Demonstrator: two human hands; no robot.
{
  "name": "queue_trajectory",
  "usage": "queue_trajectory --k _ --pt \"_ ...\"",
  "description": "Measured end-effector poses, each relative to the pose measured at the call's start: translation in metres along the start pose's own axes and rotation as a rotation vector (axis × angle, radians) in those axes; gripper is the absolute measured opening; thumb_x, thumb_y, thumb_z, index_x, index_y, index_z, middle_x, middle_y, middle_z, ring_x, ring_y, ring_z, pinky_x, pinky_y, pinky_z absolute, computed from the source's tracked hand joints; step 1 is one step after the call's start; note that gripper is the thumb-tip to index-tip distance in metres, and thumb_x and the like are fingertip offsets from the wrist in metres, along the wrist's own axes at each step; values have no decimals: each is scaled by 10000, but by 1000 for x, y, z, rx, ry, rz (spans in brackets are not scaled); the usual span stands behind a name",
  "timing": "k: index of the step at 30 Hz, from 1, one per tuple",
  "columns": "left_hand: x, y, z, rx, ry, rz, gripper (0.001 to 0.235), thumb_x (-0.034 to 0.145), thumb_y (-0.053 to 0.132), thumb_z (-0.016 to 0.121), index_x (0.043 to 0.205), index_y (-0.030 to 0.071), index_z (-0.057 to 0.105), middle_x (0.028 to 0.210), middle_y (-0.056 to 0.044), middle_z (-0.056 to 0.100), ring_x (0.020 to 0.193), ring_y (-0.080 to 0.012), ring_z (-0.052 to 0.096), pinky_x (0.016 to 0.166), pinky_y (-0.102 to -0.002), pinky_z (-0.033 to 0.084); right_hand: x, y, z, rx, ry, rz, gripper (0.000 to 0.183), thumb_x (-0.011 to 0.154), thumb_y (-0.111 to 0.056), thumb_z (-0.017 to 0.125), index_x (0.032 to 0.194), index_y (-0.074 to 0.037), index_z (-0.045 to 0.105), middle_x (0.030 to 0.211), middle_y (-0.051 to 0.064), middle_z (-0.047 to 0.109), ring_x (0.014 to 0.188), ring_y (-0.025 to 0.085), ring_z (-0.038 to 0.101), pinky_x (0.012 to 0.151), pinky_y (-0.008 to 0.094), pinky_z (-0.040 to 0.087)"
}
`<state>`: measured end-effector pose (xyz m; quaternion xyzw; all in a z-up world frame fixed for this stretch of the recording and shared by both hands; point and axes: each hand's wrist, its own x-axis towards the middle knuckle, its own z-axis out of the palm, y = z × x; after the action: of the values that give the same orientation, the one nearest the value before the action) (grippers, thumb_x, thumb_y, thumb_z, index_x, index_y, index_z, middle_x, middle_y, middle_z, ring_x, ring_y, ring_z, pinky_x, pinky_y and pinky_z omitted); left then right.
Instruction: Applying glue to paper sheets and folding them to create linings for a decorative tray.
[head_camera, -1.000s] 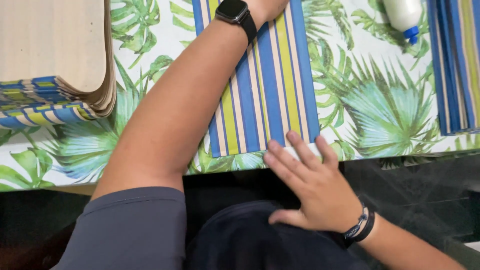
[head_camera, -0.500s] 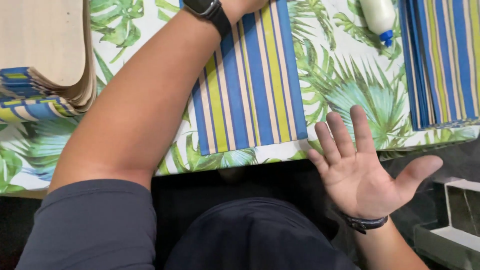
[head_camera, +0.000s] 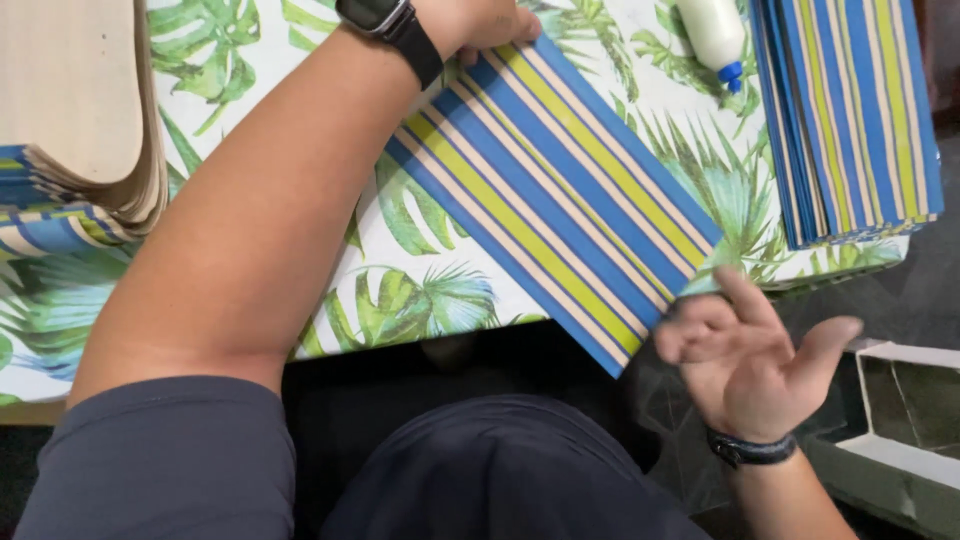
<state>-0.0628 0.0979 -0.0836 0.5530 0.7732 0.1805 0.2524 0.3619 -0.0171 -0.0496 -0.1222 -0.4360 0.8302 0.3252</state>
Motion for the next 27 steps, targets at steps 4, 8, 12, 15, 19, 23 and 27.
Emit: queue_trajectory --k 4,8,12,15,19,23,27 --pt "-29 14 -9 -152 -117 206 606 1148 491 427 864 51 734 728 -75 715 502 -172 629 539 -289 596 -23 -3 -31 -1080 573 35 481 1130 -323 451 1003 90 663 772 202 664 608 275 671 574 323 540" --pt "-28 12 -5 -64 -15 379 516 1189 402 490 859 66 699 681 -79 692 495 -167 612 520 -317 594 -26 4 -59 -979 592 258 578 1124 -385 388 1050 124 650 811 271 716 622 349 712 527 391 554" --pt "-43 20 -20 -91 35 432 483 1173 340 488 859 49 712 724 -99 742 567 -170 695 586 -344 621 -18 14 -71 -651 548 157 411 1069 -364 579 898 7 616 685 208 658 520 311 674 430 356 525" --pt "-41 14 -19 -223 31 449 472 1157 323 429 871 47 682 740 -93 746 587 -158 736 554 -310 629 -3 6 -49 -744 599 116 356 1032 -255 649 756 -48 561 543 160 596 401 215 607 341 267 421" --pt "-48 24 -32 -302 -33 334 459 1133 319 419 828 83 667 696 -41 728 553 -134 710 572 -287 620 17 -28 -33 -1150 768 27 225 1048 -163 658 850 -56 671 494 66 524 401 156 543 443 263 420" --pt "-48 26 -33 -256 -29 346 478 1121 328 463 739 102 641 685 -30 732 545 -144 701 607 -317 597 26 -67 -74 -1182 876 -228 411 1136 -166 653 749 -112 527 506 53 448 406 133 440 427 275 347" --pt "-54 30 -38 -271 -47 292 431 1136 304 433 846 82 661 709 -49 727 576 -159 706 627 -332 606 28 -116 -154 -1099 920 -481 364 1243 -232 633 919 -117 514 545 85 436 424 153 434 433 305 310"
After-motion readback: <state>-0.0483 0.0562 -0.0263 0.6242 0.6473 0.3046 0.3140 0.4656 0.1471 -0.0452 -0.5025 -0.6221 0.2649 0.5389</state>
